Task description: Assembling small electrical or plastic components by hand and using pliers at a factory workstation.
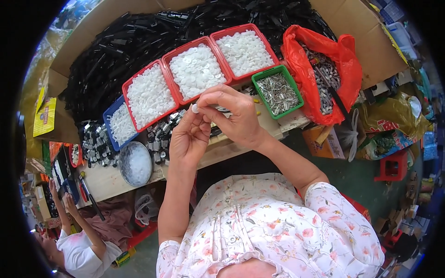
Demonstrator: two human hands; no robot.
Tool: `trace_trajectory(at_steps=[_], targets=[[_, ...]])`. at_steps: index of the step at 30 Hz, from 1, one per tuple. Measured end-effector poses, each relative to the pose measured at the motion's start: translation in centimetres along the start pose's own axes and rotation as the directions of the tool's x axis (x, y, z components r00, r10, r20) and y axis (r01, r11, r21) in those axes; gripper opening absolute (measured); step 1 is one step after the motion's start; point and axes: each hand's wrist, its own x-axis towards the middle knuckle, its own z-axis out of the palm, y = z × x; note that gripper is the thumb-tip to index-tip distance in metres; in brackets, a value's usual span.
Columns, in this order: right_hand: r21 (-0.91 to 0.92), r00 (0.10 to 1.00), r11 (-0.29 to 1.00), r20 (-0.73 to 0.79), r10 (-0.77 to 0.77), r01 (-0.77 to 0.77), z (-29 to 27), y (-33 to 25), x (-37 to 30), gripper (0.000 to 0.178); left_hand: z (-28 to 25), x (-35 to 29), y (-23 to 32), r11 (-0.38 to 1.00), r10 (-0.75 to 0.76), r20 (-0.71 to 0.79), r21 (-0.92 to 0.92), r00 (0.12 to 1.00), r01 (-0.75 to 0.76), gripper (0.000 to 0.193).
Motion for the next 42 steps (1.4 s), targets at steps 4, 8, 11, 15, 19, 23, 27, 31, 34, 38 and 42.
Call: trace_trajectory(at_steps=[4, 8, 11, 15, 19, 23, 27, 31, 34, 38, 42], targets=[[-0.071, 0.997, 0.994, 0.002, -0.081, 0.081, -0.3, 0.3, -0.3, 0.016, 0.0, 0.0, -0.1, 1.000, -0.008, 0.048, 0.024, 0.999, 0.007, 0.018], [-0.099, 0.992, 0.988, 0.032, -0.119, 0.122, -1.0, 0.9, -0.5, 0.014, 0.2, 0.1, -0.2, 0.993, 0.025, 0.021, 0.113, 0.999, -0.027, 0.017], [0.082, 0.989, 0.986, 0.039, 0.141, -0.144, -1.7, 1.0, -0.9, 0.012, 0.1, 0.3, -0.2, 0.973, 0.059, -0.016, 0.226, 0.998, -0.053, 0.014], [0.119, 0.915, 0.912, 0.156, 0.373, -0.392, -2.2, 1.0, -1.1, 0.012, 0.2, 0.4, -1.0, 0.924, 0.213, -0.003, 0.326, 0.977, -0.200, 0.012], [0.329, 0.851, 0.785, 0.225, 0.474, -0.524, -2.0, 1.9, -1.9, 0.012, -0.5, 0.5, -2.0, 0.832, 0.353, 0.082, 0.427, 0.932, -0.353, 0.012], [0.389, 0.825, 0.728, 0.284, 0.489, -0.565, -2.3, 1.6, -2.0, 0.010, -0.4, -0.1, -1.8, 0.783, 0.350, 0.138, 0.499, 0.927, -0.370, 0.012], [-0.017, 0.955, 0.982, 0.230, 0.185, -0.186, -2.6, 1.0, -1.2, 0.010, -0.4, -0.6, -1.4, 0.618, 0.411, 0.218, 0.648, 0.885, -0.446, 0.020], [-0.109, 0.957, 0.993, 0.278, 0.080, -0.052, -2.3, 0.9, -0.8, 0.012, -1.5, -0.5, -0.7, 0.413, 0.431, 0.333, 0.753, 0.838, -0.512, 0.027], [-0.129, 0.949, 0.990, 0.303, 0.086, -0.048, -2.1, 0.8, -1.0, 0.013, -1.9, -0.5, -0.5, 0.401, 0.431, 0.368, 0.740, 0.824, -0.540, 0.026], [-0.072, 0.949, 0.992, 0.292, 0.118, -0.102, -2.0, 0.9, -1.6, 0.012, -2.4, -0.6, -0.8, 0.396, 0.440, 0.386, 0.727, 0.811, -0.561, 0.025], [0.004, 0.930, 0.968, 0.280, 0.239, -0.251, -2.0, 0.8, -2.5, 0.010, -2.6, -0.9, -1.1, 0.357, 0.434, 0.388, 0.754, 0.813, -0.550, 0.025]])
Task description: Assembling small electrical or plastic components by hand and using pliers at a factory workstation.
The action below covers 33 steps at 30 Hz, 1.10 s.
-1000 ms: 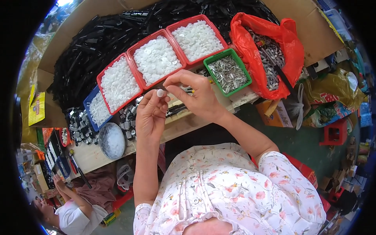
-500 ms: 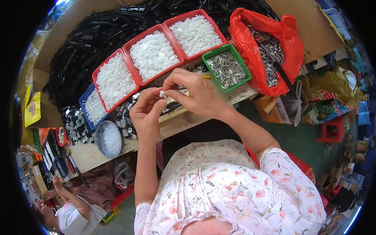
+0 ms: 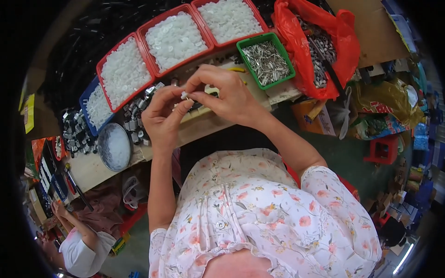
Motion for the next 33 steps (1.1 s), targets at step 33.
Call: trace_trajectory(at_steps=[33], targets=[[-0.394, 0.984, 0.902, 0.084, -0.155, 0.176, 1.4, 1.6, -0.7, 0.010, -1.6, -2.4, 0.1, 0.780, 0.204, -0.047, 0.611, 0.978, -0.133, 0.027]])
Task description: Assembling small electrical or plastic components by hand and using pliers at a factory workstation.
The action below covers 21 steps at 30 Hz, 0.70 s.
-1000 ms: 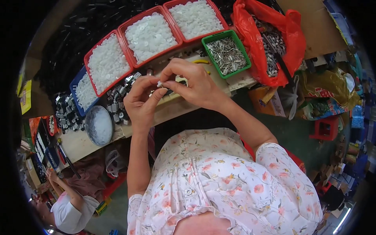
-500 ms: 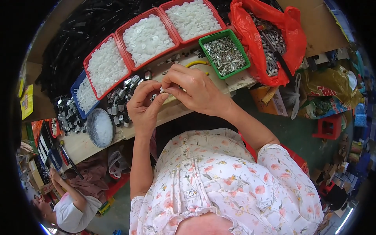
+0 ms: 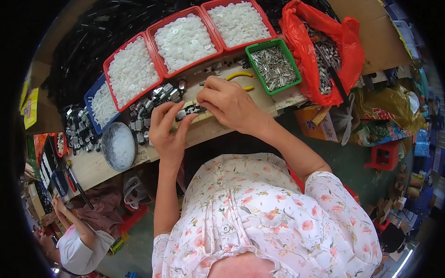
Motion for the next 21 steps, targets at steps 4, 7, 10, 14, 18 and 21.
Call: trace_trajectory(at_steps=[4, 7, 10, 14, 18, 21], targets=[[-0.039, 0.999, 0.999, 0.034, 0.013, -0.011, 1.7, 1.2, -0.3, 0.009, 0.3, -1.4, -1.5, 0.929, 0.251, 0.087, 0.257, 0.964, -0.265, 0.031], [-0.084, 0.997, 0.996, 0.069, 0.017, -0.011, 2.3, 1.6, -0.6, 0.008, 0.6, -1.9, -1.5, 0.889, 0.302, 0.148, 0.313, 0.942, -0.334, 0.031], [-0.084, 0.991, 0.996, 0.124, 0.047, -0.037, 2.1, 1.4, -0.7, 0.008, 0.9, -2.2, -1.7, 0.868, 0.315, 0.179, 0.343, 0.932, -0.359, 0.032], [-0.105, 0.986, 0.994, 0.164, 0.038, -0.021, 1.8, 1.4, -0.5, 0.008, 1.2, -2.3, -1.8, 0.816, 0.357, 0.220, 0.399, 0.908, -0.418, 0.031], [-0.041, 0.978, 0.999, 0.207, 0.038, -0.030, 1.7, 2.0, -0.2, 0.008, 1.3, -2.3, -2.3, 0.792, 0.357, 0.274, 0.418, 0.893, -0.445, 0.030], [0.043, 0.980, 0.996, 0.191, 0.063, -0.072, 1.8, 2.5, -0.3, 0.008, 1.4, -2.4, -2.6, 0.784, 0.353, 0.267, 0.438, 0.897, -0.439, 0.029]])
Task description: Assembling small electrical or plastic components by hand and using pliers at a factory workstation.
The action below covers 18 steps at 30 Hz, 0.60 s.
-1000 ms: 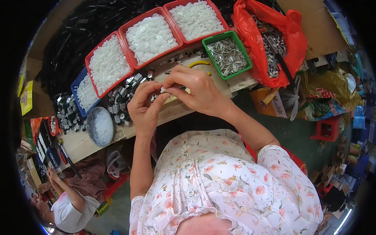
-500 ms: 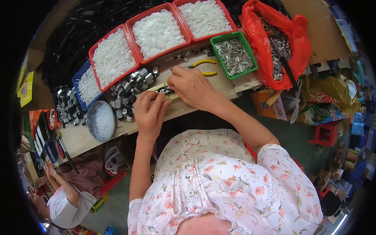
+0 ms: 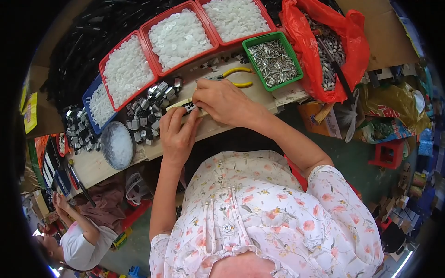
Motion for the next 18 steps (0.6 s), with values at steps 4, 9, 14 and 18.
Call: trace_trajectory(at_steps=[4, 9, 14, 18], targets=[[-0.075, 0.996, 0.995, -0.066, -0.063, 0.058, -0.2, 0.1, -0.4, 0.012, 0.1, 0.1, -0.1, 1.000, 0.030, 0.004, 0.006, 1.000, -0.030, 0.029], [-0.309, 0.991, 0.942, -0.002, -0.137, 0.129, 0.3, -0.4, -1.0, 0.019, -0.4, -0.3, 0.0, 0.987, 0.122, 0.058, 0.093, 0.991, -0.128, 0.026], [-0.414, 0.984, 0.895, 0.122, -0.128, 0.167, 0.2, -1.5, -1.3, 0.022, -1.1, -0.4, -0.4, 0.903, 0.226, 0.196, 0.325, 0.954, -0.280, 0.033], [-0.403, 0.992, 0.906, 0.066, -0.109, 0.126, -0.2, -1.5, -2.0, 0.023, -1.6, 0.5, -0.3, 0.833, 0.286, 0.251, 0.411, 0.925, -0.370, 0.034]])
